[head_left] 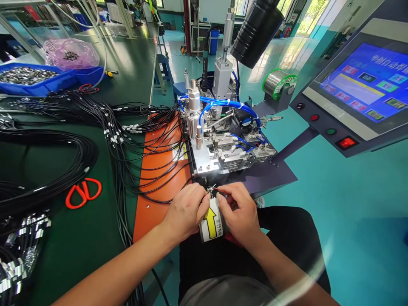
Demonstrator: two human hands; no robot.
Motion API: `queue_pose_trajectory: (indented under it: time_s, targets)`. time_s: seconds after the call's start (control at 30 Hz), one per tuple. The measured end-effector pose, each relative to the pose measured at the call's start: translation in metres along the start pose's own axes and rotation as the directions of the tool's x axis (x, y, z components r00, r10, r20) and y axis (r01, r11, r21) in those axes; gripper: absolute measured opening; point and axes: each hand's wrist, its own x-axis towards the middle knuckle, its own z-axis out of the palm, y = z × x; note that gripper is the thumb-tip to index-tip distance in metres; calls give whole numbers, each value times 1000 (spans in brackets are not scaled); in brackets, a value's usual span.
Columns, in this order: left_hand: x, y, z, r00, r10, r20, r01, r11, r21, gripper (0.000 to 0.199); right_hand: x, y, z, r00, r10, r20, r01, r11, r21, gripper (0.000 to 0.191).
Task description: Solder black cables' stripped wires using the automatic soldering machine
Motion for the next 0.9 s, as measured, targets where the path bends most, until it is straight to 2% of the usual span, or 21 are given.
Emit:
queue_pose_trajectory:
  time_s: [0.13,0.27,0.4,0.57,0.67,0.9]
  targets:
    - [0,1,-1,1000,-4,-4,4,1000,-12,25,4,3,-4,996,35,-88,-37,999,-26,25]
    - [1,2,-2,1000,1,-4,-1,1000,4,26,1,2,-5,998,-38,-43,36,998,-46,24]
    - [1,2,-2,1000,9,-1,-9,1000,16,27,-1,0,0,999,-44,-16,44,999,-20,24]
    - [1,2,-2,1000,6,11,-6,1000,2,25,3,-3,3,997,74,9,-74,995,61,12]
    - [1,2,-3,1000,-3,21,4,1000,-24,25,9,-4,2,993,113,34,-116,988,102,11]
    - [1,1,-4,999,-38,28,40,995,-90,25,8,-4,3,999,14,42,-17,998,62,12]
